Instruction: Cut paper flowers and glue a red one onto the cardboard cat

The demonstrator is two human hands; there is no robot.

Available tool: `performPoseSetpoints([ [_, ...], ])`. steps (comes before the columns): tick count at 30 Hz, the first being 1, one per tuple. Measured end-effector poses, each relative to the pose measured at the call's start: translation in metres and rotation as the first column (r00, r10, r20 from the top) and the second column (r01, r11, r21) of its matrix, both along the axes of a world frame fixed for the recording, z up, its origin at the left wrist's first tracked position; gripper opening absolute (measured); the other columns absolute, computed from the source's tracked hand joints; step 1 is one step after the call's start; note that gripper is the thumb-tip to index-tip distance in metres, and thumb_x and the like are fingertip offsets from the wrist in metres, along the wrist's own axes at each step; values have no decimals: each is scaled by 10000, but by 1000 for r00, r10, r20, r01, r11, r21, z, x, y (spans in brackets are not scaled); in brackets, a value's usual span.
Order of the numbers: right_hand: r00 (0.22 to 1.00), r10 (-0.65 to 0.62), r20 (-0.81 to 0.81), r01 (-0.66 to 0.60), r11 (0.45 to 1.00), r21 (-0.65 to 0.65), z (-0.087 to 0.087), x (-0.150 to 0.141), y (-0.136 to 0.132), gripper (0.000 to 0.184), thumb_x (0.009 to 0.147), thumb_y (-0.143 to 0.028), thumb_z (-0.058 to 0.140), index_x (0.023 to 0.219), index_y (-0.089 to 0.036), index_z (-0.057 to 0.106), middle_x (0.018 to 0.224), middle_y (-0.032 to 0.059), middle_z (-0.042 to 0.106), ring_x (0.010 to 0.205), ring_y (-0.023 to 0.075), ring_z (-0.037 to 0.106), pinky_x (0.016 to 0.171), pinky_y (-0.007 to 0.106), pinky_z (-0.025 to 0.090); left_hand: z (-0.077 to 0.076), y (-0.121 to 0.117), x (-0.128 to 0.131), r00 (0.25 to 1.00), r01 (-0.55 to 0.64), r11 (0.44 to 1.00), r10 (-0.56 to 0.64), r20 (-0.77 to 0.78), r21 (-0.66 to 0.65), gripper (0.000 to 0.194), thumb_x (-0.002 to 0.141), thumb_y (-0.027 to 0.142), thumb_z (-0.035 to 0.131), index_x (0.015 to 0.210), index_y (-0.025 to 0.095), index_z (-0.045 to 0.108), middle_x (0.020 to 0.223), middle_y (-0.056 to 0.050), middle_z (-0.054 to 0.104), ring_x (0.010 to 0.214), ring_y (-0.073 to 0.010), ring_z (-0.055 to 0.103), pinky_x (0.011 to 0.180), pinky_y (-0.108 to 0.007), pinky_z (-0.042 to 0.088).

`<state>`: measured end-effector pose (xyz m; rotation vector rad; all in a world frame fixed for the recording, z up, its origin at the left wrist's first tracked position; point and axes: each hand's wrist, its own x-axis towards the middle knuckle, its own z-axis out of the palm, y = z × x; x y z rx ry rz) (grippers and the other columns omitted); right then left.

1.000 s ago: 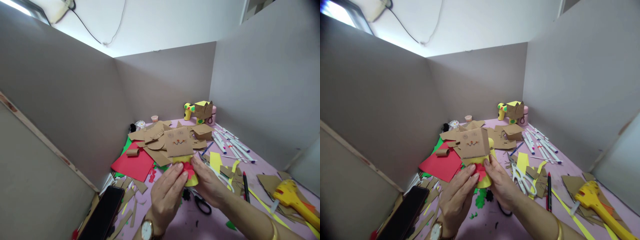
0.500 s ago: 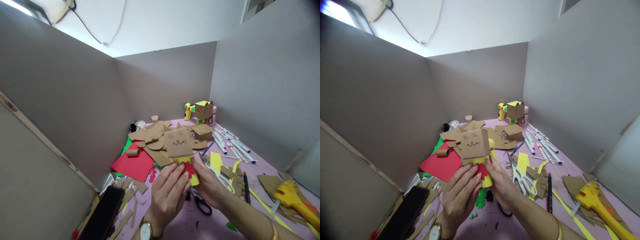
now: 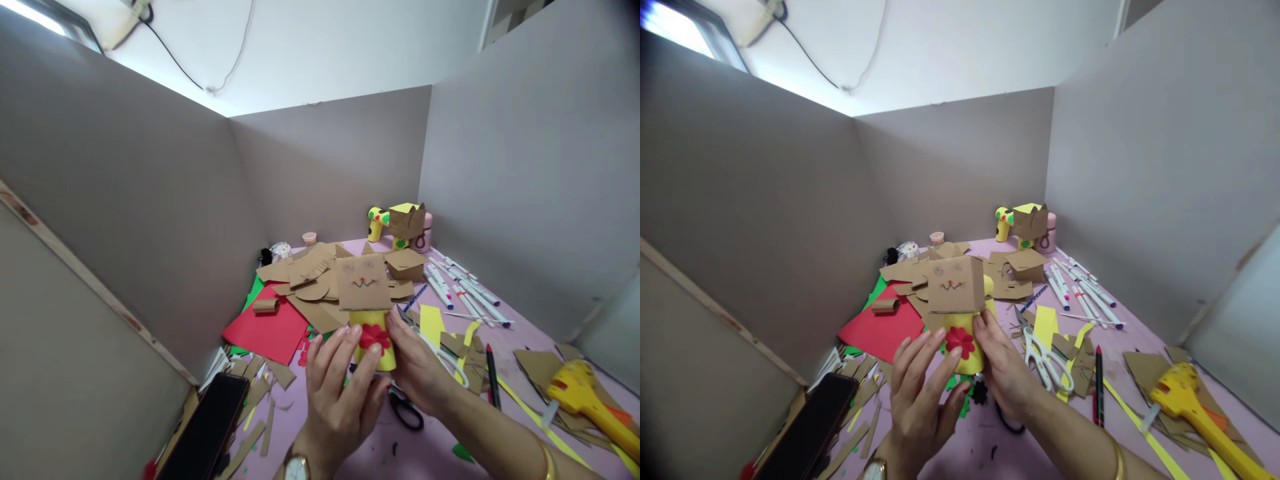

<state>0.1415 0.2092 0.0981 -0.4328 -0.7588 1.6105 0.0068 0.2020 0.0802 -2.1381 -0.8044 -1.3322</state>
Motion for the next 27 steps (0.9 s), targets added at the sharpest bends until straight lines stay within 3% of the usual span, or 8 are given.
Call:
performPoseSetpoints([
  [4, 999, -26, 24, 25, 999, 19, 0, 0, -1, 306, 895, -353, 543, 1199, -317, 559, 1231, -13, 639, 1195, 188, 521, 1030, 340, 378, -3, 0, 3, 996, -47, 998, 45, -76, -31, 380, 845, 279, 549, 1205, 159, 567, 1235, -143, 601, 1233, -261, 438, 1089, -456, 205],
  [9, 1000, -22, 6, 22, 1000, 13, -5, 2, 1, 331, 875, -377, 567, 1199, -315, 554, 1195, -3, 658, 1177, 193, 536, 1044, 351, 363, -7, 1, 7, 990, -42, 997, 33, -135, -66, 446, 840, 247, 557, 1255, 89, 522, 1198, -137, 638, 1284, -257, 383, 1125, -463, 68],
  [15, 1000, -4, 10, 4, 999, 33, -3, 1, 0, 491, 803, -290, 674, 1255, -330, 486, 1211, 1, 648, 1177, 194, 536, 1042, 354, 363, -11, 3, 10, 992, -23, 996, 11, -125, -91, 492, 859, 266, 529, 1315, 95, 460, 1254, -146, 599, 1311, -253, 364, 1129, -450, 60],
  [22, 998, -20, 55, 22, 999, -33, -1, -1, -1, 515, 785, -342, 685, 1256, -305, 479, 1203, 26, 655, 1170, 215, 545, 1018, 375, 390, -24, 4, 10, 988, -55, 990, 35, -150, -129, 624, 858, 258, 520, 1392, 24, 298, 1317, -221, 519, 1346, -281, 294, 1118, -502, 39],
  [27, 996, -60, 68, 60, 998, 7, -3, 0, 1, 552, 788, -348, 679, 1284, -323, 440, 1218, 21, 647, 1182, 227, 534, 1009, 391, 398, -33, -1, 15, 997, -70, 950, 75, 3, -305, 649, 902, 279, 424, 1446, 65, 141, 1456, -221, 317, 1374, -283, 209, 1101, -508, 158],
])
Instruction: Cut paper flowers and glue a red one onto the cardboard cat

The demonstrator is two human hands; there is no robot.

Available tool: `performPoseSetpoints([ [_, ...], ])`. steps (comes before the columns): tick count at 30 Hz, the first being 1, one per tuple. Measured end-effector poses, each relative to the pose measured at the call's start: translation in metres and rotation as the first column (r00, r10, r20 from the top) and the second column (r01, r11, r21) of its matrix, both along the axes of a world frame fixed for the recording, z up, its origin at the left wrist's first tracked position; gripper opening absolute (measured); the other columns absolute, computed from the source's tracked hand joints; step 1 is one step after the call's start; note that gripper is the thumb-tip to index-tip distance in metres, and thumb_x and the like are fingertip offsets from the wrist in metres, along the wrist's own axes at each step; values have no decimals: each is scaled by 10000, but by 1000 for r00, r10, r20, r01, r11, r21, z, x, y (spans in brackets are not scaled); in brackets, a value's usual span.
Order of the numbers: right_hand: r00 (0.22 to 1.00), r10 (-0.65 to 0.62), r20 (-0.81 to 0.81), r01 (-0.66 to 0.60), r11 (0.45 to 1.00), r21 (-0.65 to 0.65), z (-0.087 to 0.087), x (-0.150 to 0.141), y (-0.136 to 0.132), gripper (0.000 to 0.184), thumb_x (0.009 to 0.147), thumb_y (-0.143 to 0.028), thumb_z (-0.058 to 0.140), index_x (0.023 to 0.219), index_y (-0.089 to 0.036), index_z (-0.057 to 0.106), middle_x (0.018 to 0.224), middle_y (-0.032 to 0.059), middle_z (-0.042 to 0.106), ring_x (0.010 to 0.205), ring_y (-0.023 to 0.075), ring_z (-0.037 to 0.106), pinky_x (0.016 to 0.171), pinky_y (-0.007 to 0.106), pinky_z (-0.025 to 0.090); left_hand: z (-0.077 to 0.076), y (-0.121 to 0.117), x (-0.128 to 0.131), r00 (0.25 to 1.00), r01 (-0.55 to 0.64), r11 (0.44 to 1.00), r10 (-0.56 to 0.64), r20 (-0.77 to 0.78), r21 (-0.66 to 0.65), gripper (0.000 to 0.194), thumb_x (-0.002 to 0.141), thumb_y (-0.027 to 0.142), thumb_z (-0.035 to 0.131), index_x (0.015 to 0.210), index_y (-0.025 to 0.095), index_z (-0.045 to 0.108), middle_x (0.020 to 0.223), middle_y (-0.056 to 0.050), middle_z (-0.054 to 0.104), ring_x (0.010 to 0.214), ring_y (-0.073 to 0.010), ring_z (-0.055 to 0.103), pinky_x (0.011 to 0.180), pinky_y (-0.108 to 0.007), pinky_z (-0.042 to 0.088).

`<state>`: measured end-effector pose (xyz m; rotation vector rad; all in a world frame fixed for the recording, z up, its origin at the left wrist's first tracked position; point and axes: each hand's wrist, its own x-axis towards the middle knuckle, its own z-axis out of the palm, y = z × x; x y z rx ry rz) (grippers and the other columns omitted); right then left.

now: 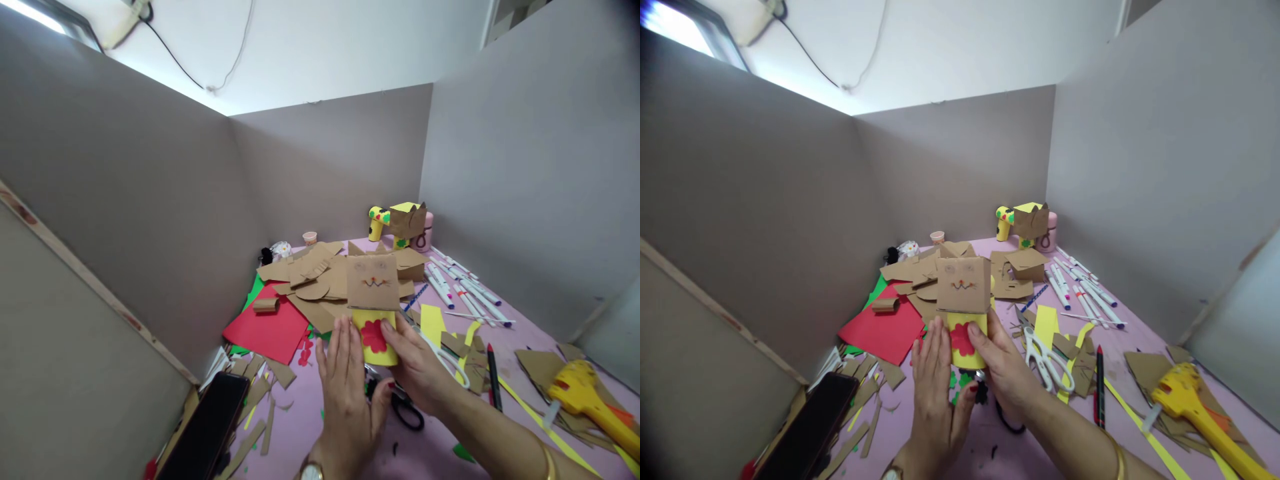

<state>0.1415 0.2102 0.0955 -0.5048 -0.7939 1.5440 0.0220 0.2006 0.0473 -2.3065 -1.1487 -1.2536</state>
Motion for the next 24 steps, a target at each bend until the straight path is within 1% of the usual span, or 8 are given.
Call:
performPoseSetpoints([
  [4, 1000, -14, 24, 12, 998, 59, -2, 1, 2, 517, 818, -327, 652, 1286, -340, 432, 1268, 7, 611, 1203, 210, 512, 1017, 380, 385, 0, -4, 5, 972, 93, 978, -49, 228, -188, 677, 904, 287, 438, 1463, 146, 83, 1510, -182, 201, 1386, -291, 162, 1093, -536, 185],
  [6, 999, -22, 48, 19, 997, 74, -4, 1, 2, 492, 821, -331, 649, 1271, -341, 451, 1288, 3, 595, 1202, 208, 511, 1016, 372, 384, 5, -4, 8, 899, 202, 930, -52, 435, -306, 626, 909, 294, 442, 1455, 193, 153, 1507, -156, 234, 1374, -281, 214, 1083, -508, 250],
  [8, 997, -28, 66, 23, 996, 83, -5, 1, 3, 470, 818, -342, 650, 1254, -339, 474, 1292, 4, 590, 1193, 211, 518, 1010, 371, 387, 12, 0, 11, 751, 360, 847, -14, 660, -392, 535, 911, 318, 448, 1412, 216, 287, 1462, -141, 351, 1332, -261, 327, 1043, -442, 357],
  [10, 997, -19, 72, 13, 996, 88, -7, 1, 3, 456, 812, -353, 655, 1238, -330, 494, 1282, 12, 596, 1177, 216, 530, 1002, 376, 394, 20, 5, 14, 567, 542, 737, 35, 823, -404, 444, 900, 350, 473, 1317, 202, 428, 1360, -136, 498, 1245, -247, 463, 973, -379, 449],
  [12, 997, -1, 72, -5, 996, 92, -9, 1, 4, 445, 812, -357, 656, 1230, -320, 506, 1275, 19, 600, 1168, 215, 534, 998, 377, 397, 27, 9, 16, 416, 676, 643, 70, 907, -360, 383, 876, 359, 521, 1216, 181, 511, 1259, -130, 593, 1155, -244, 553, 912, -348, 498],
  [14, 997, 17, 74, -24, 995, 96, -10, 0, 4, 438, 823, -343, 647, 1236, -314, 504, 1285, 23, 590, 1181, 209, 522, 1007, 373, 387, 31, 11, 17, 325, 736, 602, 87, 942, -310, 349, 855, 347, 561, 1159, 176, 542, 1210, -121, 629, 1109, -238, 588, 889, -334, 512],
  [17, 996, 28, 82, -35, 995, 91, -11, 1, 4, 446, 831, -334, 641, 1252, -320, 493, 1292, 24, 584, 1206, 209, 501, 1025, 378, 371, 31, 12, 17, 313, 726, 615, 102, 944, -308, 344, 859, 354, 555, 1155, 178, 550, 1203, -113, 635, 1101, -226, 594, 897, -324, 508],
  [24, 986, 7, 167, -24, 995, 97, -12, 4, 10, 395, 851, -426, 578, 1226, -315, 526, 1343, 12, 543, 1252, 218, 457, 1024, 378, 385, 12, 13, 9, 497, 555, 714, 126, 859, -426, 400, 915, 371, 447, 1267, 192, 507, 1324, -119, 544, 1220, -222, 494, 958, -331, 475],
])
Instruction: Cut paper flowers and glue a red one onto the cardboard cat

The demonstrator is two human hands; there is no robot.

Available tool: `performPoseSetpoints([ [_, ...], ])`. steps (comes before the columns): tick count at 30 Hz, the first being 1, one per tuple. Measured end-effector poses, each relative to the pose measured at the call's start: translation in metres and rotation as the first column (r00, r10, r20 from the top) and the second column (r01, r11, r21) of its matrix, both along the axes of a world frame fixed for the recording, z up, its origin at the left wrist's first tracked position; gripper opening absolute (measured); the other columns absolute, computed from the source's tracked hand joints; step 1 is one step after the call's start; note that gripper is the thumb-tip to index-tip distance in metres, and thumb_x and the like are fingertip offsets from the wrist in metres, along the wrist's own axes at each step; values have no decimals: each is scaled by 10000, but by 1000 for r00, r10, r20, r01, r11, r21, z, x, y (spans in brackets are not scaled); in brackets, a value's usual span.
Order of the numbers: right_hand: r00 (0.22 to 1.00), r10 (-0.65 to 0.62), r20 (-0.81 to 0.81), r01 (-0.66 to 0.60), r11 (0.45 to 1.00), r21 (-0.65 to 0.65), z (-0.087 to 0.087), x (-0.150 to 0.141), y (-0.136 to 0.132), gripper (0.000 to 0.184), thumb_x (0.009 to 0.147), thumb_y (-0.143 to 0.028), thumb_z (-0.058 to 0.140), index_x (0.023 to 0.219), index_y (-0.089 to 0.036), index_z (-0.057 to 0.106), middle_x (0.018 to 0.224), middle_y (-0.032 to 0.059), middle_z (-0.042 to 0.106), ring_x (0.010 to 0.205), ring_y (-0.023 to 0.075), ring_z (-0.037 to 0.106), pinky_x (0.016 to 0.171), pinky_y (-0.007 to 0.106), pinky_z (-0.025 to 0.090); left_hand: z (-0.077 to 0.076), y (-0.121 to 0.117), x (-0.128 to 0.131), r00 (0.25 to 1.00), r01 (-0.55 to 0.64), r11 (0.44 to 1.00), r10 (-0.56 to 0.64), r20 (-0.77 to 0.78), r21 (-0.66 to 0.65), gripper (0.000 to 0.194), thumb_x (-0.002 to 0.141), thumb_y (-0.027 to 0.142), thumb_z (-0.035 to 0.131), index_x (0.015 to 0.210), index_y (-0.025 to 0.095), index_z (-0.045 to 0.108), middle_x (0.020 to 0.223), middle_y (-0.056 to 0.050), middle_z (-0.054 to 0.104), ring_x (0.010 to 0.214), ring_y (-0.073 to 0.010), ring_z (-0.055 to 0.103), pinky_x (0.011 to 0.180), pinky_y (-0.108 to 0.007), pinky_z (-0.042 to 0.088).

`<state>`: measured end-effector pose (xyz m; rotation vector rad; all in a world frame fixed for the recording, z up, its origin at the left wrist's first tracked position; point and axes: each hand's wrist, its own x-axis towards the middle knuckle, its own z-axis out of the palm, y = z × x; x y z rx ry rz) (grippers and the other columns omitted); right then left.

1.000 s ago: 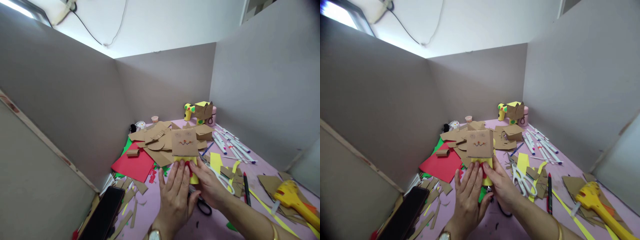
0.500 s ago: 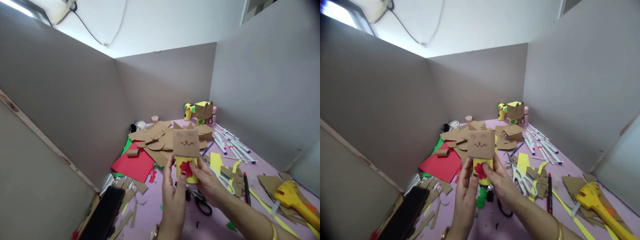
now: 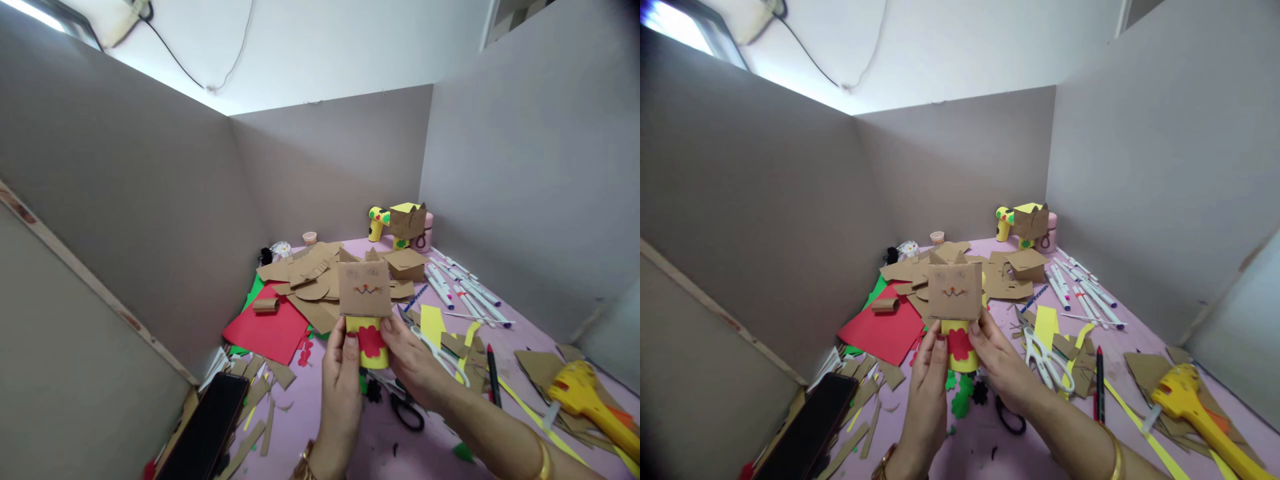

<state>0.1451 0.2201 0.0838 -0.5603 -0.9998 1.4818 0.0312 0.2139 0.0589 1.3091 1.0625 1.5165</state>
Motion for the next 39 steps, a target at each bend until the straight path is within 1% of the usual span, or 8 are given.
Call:
performPoseSetpoints([
  [3, 999, 11, 35, -12, 1000, 23, 1, 5, 8, 361, 835, -413, 606, 1182, -315, 574, 1272, 19, 607, 1220, 224, 491, 1015, 381, 389, -3, 4, -6, 996, 37, 997, -31, -87, 69, 454, 919, 379, 429, 1337, 200, 429, 1383, -123, 477, 1261, -224, 441, 980, -337, 458],
  [6, 998, 27, 64, -30, 998, 54, 0, 12, 21, 349, 823, -383, 637, 1159, -298, 598, 1225, 22, 641, 1172, 220, 532, 1015, 382, 380, 2, 11, -9, 985, 117, 988, -104, -134, 96, 498, 913, 392, 436, 1371, 207, 378, 1424, -119, 421, 1284, -231, 408, 986, -329, 451],
  [13, 990, 83, 110, -90, 994, 65, -2, 21, 44, 342, 852, -374, 605, 1173, -256, 591, 1222, 37, 639, 1148, 207, 542, 989, 373, 395, 16, 38, -6, 967, 244, 967, -248, 62, 70, 451, 850, 288, 578, 1282, 206, 477, 1318, -108, 549, 1221, -244, 490, 955, -347, 471],
  [19, 991, 68, 116, -76, 995, 64, -7, 19, 49, 319, 861, -374, 593, 1161, -264, 596, 1208, 33, 643, 1150, 211, 537, 999, 393, 382, 11, 43, -5, 961, 242, 969, -246, 124, 45, 470, 838, 322, 585, 1276, 202, 465, 1326, -116, 538, 1195, -227, 515, 944, -330, 474],
  [22, 991, 64, 121, -72, 995, 68, -11, 19, 52, 319, 859, -371, 598, 1159, -264, 595, 1238, 31, 623, 1167, 215, 522, 1018, 395, 360, 9, 44, -2, 967, 222, 975, -220, 132, 1, 549, 777, 278, 656, 1274, 183, 444, 1317, -127, 539, 1193, -246, 513, 942, -350, 473],
  [28, 988, 80, 136, -91, 993, 73, -17, 22, 63, 359, 806, -389, 656, 1142, -274, 600, 1229, 35, 628, 1158, 228, 530, 1013, 394, 369, 2, 54, 1, 961, 241, 970, -233, 146, -37, 525, 770, 249, 655, 1248, 174, 452, 1321, -121, 527, 1209, -244, 491, 980, -347, 428],
  [33, 979, 108, 176, -120, 991, 63, -18, 27, 79, 365, 801, -350, 657, 1152, -272, 595, 1218, 36, 635, 1132, 236, 550, 975, 400, 401, -11, 66, -2, 985, 167, 985, -169, -44, -31, 762, 687, 181, 716, 1351, 217, 346, 1352, -121, 492, 1233, -269, 458, 1009, -390, 385],
  [39, 956, 145, 255, -158, 987, 31, -25, 37, 118, 383, 716, -228, 712, 1090, -231, 630, 1117, 37, 685, 1046, 232, 595, 910, 362, 442, -15, 94, 3, 920, 84, 991, -36, -389, 106, 531, 708, 110, 635, 1205, 203, 473, 1163, -96, 618, 1075, -238, 574, 920, -362, 433],
])
